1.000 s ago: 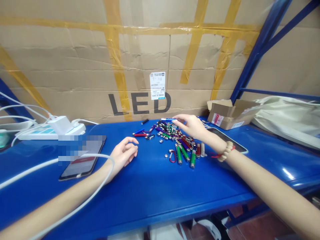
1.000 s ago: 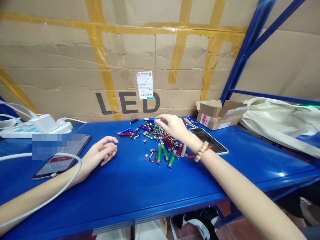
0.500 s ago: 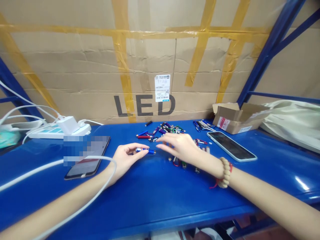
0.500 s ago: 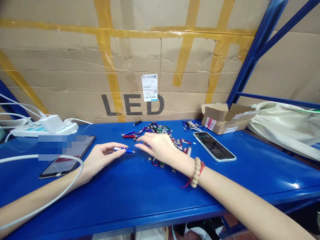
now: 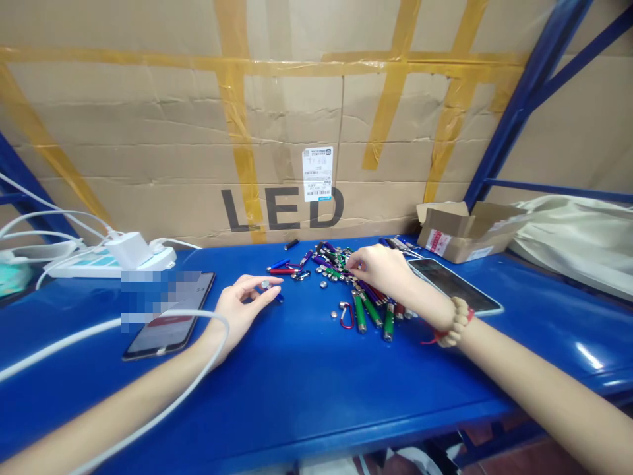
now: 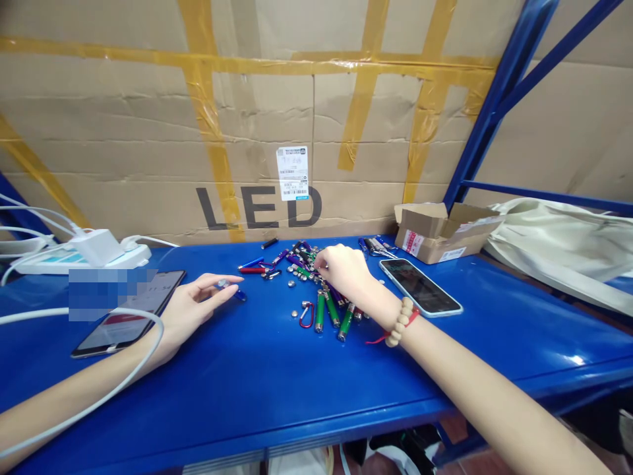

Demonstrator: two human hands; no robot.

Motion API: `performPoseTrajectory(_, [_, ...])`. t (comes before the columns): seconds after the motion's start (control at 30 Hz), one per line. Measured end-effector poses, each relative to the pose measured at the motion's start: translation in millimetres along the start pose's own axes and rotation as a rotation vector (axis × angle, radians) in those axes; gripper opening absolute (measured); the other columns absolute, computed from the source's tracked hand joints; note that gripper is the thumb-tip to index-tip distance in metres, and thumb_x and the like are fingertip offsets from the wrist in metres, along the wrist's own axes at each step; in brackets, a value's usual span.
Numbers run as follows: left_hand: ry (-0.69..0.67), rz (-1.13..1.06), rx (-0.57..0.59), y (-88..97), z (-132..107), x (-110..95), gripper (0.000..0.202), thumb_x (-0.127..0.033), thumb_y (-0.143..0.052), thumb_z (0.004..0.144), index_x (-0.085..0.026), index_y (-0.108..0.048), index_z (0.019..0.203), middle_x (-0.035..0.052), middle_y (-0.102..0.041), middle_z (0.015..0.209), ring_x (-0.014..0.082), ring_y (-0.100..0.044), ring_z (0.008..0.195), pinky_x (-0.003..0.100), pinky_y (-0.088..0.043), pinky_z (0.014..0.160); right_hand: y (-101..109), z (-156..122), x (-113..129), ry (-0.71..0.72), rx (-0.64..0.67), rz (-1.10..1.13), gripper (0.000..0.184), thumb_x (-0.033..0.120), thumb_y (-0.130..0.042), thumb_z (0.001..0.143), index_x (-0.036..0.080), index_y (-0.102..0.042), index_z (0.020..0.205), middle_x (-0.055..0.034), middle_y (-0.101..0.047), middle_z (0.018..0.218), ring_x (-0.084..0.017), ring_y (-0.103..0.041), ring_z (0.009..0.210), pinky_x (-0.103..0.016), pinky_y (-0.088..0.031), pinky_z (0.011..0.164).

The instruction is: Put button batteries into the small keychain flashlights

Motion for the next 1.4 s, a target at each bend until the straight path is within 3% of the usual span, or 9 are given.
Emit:
performPoseTrajectory(0.1, [0.031,-0.022,0.041,-1.6,0,1,0.039,-0.047,-0.065,0.067,-0.018,-0.07,0.091,0.0034,-0.06,0.081,0.0063,-0.039,0.049,0.02,-0.025,0.042,-5,-1,8,0.065,0.022,0.023,0.014,0.024,-0.056,0.079,0.025,-0.069,0.085,-0.0005,-0.069,0.086,-0.019,-0.063,0.082,-0.025,-0.041,0.059])
performPoseTrajectory(0.27, [0.059,-0.084,0.116,-4.9,-2,-3,0.042,-0.047,-0.064,0.068,-0.015,-0.068,0.095,0.0046,-0.062,0.076,0.0074,-0.04,0.05,0.019,-0.027,0.042,-13,-2,22,0.251,-0.061,0.071,0.024,0.025,-0.046,0.087,0.021,-0.065,0.1,-0.0047,-0.066,0.097,-0.019,-0.059,0.092,-0.028,-0.044,0.075])
performPoseTrajectory(0.47, [0.044,-0.024,0.124,-6.2,-2,-3,0.043,-0.047,-0.065,0.067,-0.015,-0.069,0.095,-0.0017,-0.048,0.053,0.0083,-0.036,0.048,0.019,-0.024,0.042,-25,-3,24,0.324,-0.012,-0.008,0.034,0.032,-0.044,0.089,0.02,-0.058,0.117,-0.0099,-0.059,0.103,-0.022,-0.054,0.101,-0.033,-0.043,0.082])
performPoseTrajectory(0.77, [0.034,0.007,0.156,-6.9,-3,-2,0.04,-0.045,-0.064,0.067,-0.016,-0.07,0.093,0.0013,-0.055,0.061,0.0112,-0.044,0.054,0.02,-0.031,0.048,-24,-2,20,0.303,-0.002,-0.035,0.025,0.029,-0.048,0.086,0.022,-0.067,0.101,-0.0083,-0.058,0.097,-0.022,-0.054,0.093,-0.032,-0.041,0.075])
performPoseTrajectory(0.97, [0.021,0.014,0.162,-6.6,-3,-4,0.038,-0.044,-0.064,0.067,-0.016,-0.071,0.091,0.0023,-0.06,0.065,0.0121,-0.048,0.056,0.022,-0.036,0.053,-27,-2,20,0.344,0.011,-0.008,0.032,0.03,-0.043,0.089,0.025,-0.058,0.117,-0.0089,-0.056,0.104,-0.022,-0.052,0.096,-0.034,-0.04,0.077])
performPoseTrajectory(1.23, [-0.021,0.118,0.239,-10.1,-2,0,0.036,-0.042,-0.06,0.071,-0.017,-0.07,0.094,0.0041,-0.064,0.079,0.0144,-0.052,0.065,0.026,-0.04,0.064,-27,1,20,0.372,-0.05,-0.009,0.021,0.032,-0.051,0.086,0.023,-0.067,0.098,-0.0073,-0.057,0.097,-0.021,-0.051,0.092,-0.032,-0.037,0.075])
performPoseTrajectory(1.4, [-0.095,0.167,0.244,-11.5,-5,-7,0.028,-0.038,-0.06,0.072,-0.019,-0.072,0.087,0.0045,-0.065,0.086,0.0136,-0.051,0.065,0.025,-0.04,0.062,-26,2,19,0.368,-0.077,-0.001,0.016,0.03,-0.053,0.085,0.022,-0.067,0.088,-0.0056,-0.057,0.094,-0.019,-0.051,0.09,-0.03,-0.036,0.073])
Point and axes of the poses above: each hand's wrist, its own z-axis towards the middle knuckle, its own y-axis out of the back of the hand, x = y × z, the point moved 3 cm from there along z, towards the middle knuckle
